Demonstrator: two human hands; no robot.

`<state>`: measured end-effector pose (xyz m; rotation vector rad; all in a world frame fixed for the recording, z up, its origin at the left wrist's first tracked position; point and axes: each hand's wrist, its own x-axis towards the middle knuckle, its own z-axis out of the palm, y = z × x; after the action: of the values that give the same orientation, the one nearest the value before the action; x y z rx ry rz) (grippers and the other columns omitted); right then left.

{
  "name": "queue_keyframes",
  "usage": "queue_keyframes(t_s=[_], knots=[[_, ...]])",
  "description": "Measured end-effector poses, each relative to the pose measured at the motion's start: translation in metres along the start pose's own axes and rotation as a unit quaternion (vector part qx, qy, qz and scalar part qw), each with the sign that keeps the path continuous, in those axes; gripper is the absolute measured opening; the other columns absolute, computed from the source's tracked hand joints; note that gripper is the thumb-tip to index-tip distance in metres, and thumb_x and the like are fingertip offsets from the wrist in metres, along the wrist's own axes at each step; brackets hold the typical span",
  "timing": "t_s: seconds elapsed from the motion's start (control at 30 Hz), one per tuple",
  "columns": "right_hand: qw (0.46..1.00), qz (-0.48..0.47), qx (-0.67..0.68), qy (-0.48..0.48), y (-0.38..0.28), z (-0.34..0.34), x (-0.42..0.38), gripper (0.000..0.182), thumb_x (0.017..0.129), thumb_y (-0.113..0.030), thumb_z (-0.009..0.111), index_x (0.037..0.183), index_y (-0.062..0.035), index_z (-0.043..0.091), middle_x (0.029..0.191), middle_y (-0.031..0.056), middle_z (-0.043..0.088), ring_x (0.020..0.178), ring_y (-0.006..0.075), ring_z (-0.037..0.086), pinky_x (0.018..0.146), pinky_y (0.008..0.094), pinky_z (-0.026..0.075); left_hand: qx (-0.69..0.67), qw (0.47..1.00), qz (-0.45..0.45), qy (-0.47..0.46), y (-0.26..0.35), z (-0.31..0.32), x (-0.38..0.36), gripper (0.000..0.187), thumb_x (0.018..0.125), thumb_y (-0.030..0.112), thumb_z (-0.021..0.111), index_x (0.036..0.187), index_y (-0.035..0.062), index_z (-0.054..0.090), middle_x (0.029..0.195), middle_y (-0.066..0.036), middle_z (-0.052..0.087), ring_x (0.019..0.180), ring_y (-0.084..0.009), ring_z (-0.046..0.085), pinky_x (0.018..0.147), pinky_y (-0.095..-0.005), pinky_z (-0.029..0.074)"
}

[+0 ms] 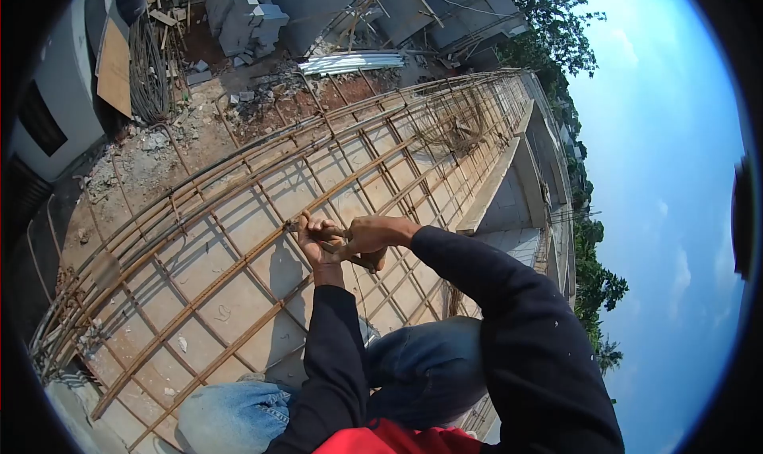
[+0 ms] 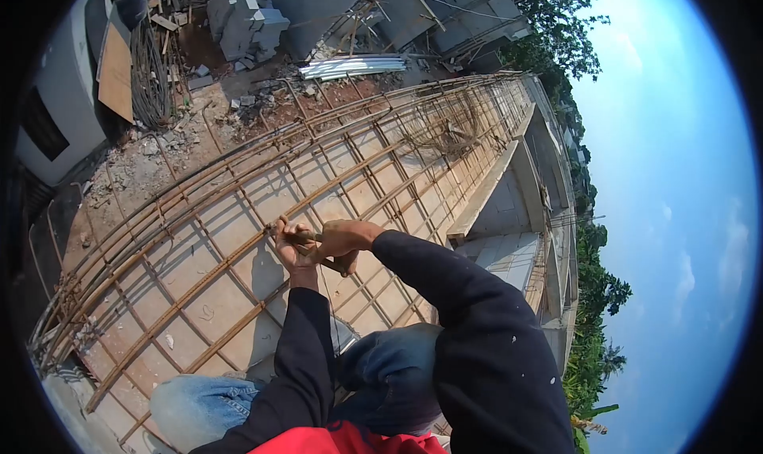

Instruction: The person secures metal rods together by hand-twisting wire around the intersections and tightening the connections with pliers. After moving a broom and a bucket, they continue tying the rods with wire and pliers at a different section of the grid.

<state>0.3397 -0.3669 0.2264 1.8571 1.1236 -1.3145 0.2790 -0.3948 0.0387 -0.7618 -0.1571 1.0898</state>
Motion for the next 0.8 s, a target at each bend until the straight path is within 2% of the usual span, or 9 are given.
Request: queue_keyframes(t_s=[0.2, 0.27, 0.33, 0.4, 0.47, 0.53, 0.67, 0.73, 0.8], knots=[[0.769, -0.092, -0.444, 0.451, -0.018, 0.026, -0.008, 0.039, 0.077, -0.037, 0.070, 0.086, 0.0009, 0.068, 0.085, 0.0168, 0.064, 0.073, 0.0255, 0.063, 0.063, 0.0393, 0.052, 0.073, 0.974, 0.019, 0.213, -0.002, 0.026, 0.029, 0.026, 0.095, 0.023, 0.055, 0.076, 0.0066, 0.056, 0.063, -0.002, 0.050, 0.058, -0.0177, 0.054, 0.065, -0.0342, 0.054], [0.852, -0.107, -0.370, 0.355, -0.017, 0.000, -0.014, 0.034, 0.088, -0.032, 0.061, 0.080, 0.0002, 0.066, 0.080, 0.0169, 0.063, 0.068, 0.0255, 0.062, 0.061, 0.0392, 0.052, 0.199, 0.930, 0.023, 0.309, -0.003, 0.027, 0.029, 0.032, 0.092, 0.033, 0.059, 0.075, 0.0060, 0.058, 0.063, -0.005, 0.052, 0.058, -0.0211, 0.054, 0.060, -0.0379, 0.052], [0.999, 0.048, -0.018, -0.012, -0.027, -0.023, -0.028, 0.039, 0.096, -0.035, 0.052, 0.083, 0.0002, 0.064, 0.075, 0.0156, 0.062, 0.068, 0.0246, 0.063, 0.062, 0.0386, 0.054, 0.150, 0.965, -0.054, 0.207, -0.003, 0.048, -0.006, 0.050, 0.084, 0.055, 0.063, 0.087, 0.0056, 0.065, 0.079, -0.011, 0.066, 0.071, -0.0269, 0.064, 0.075, -0.0452, 0.056], [0.917, 0.001, 0.344, -0.201, 0.011, -0.016, -0.003, 0.045, 0.098, -0.040, 0.047, 0.092, 0.0019, 0.062, 0.077, 0.0151, 0.064, 0.071, 0.0238, 0.065, 0.065, 0.0399, 0.056, 0.130, 0.964, -0.034, 0.230, -0.019, 0.065, -0.020, 0.046, 0.085, 0.054, 0.063, 0.093, 0.0088, 0.062, 0.083, -0.012, 0.066, 0.087, -0.0333, 0.066, 0.087, -0.0549, 0.051], [0.903, -0.019, 0.385, -0.189, 0.029, -0.003, 0.004, 0.051, 0.097, -0.045, 0.049, 0.096, 0.0055, 0.057, 0.079, 0.0151, 0.064, 0.069, 0.0254, 0.067, 0.065, 0.0410, 0.059, 0.128, 0.979, -0.006, 0.156, -0.028, 0.080, -0.022, 0.035, 0.091, 0.044, 0.058, 0.094, 0.0095, 0.064, 0.085, -0.006, 0.068, 0.095, -0.0315, 0.066, 0.098, -0.0530, 0.047], [0.981, -0.023, 0.193, -0.020, 0.023, -0.004, -0.018, 0.069, 0.088, -0.061, 0.057, 0.101, 0.0074, 0.055, 0.077, 0.0140, 0.065, 0.064, 0.0251, 0.067, 0.057, 0.0390, 0.058, 0.042, 0.994, -0.024, 0.099, 0.003, -0.008, 0.006, 0.029, 0.096, 0.025, 0.053, 0.073, 0.0081, 0.055, 0.067, -0.004, 0.060, 0.069, -0.0205, 0.062, 0.074, -0.0387, 0.055], [0.920, -0.223, 0.059, 0.317, 0.053, 0.018, -0.006, 0.076, 0.078, -0.064, 0.067, 0.097, 0.0096, 0.063, 0.081, 0.0205, 0.068, 0.072, 0.0278, 0.069, 0.064, 0.0359, 0.055, 0.175, 0.893, -0.033, 0.413, -0.013, 0.046, 0.022, 0.042, 0.097, 0.033, 0.052, 0.065, 0.0105, 0.038, 0.055, 0.000, 0.037, 0.052, -0.0148, 0.040, 0.055, -0.0336, 0.044], [0.935, -0.218, 0.039, 0.276, 0.060, 0.013, -0.011, 0.071, 0.079, -0.058, 0.067, 0.101, 0.0087, 0.062, 0.083, 0.0202, 0.068, 0.075, 0.0291, 0.068, 0.068, 0.0365, 0.054, 0.296, 0.804, 0.031, 0.515, -0.026, 0.067, 0.020, 0.047, 0.095, 0.042, 0.054, 0.064, 0.0110, 0.037, 0.056, -0.001, 0.038, 0.052, -0.0149, 0.039, 0.053, -0.0340, 0.043], [0.956, -0.199, 0.036, 0.211, 0.057, 0.015, -0.020, 0.052, 0.084, -0.040, 0.067, 0.109, 0.0055, 0.062, 0.091, 0.0191, 0.069, 0.079, 0.0278, 0.068, 0.071, 0.0358, 0.054, 0.300, 0.828, 0.011, 0.473, -0.027, 0.073, 0.011, 0.047, 0.092, 0.048, 0.057, 0.070, 0.0077, 0.046, 0.063, -0.004, 0.047, 0.061, -0.0195, 0.052, 0.060, -0.0394, 0.051]])
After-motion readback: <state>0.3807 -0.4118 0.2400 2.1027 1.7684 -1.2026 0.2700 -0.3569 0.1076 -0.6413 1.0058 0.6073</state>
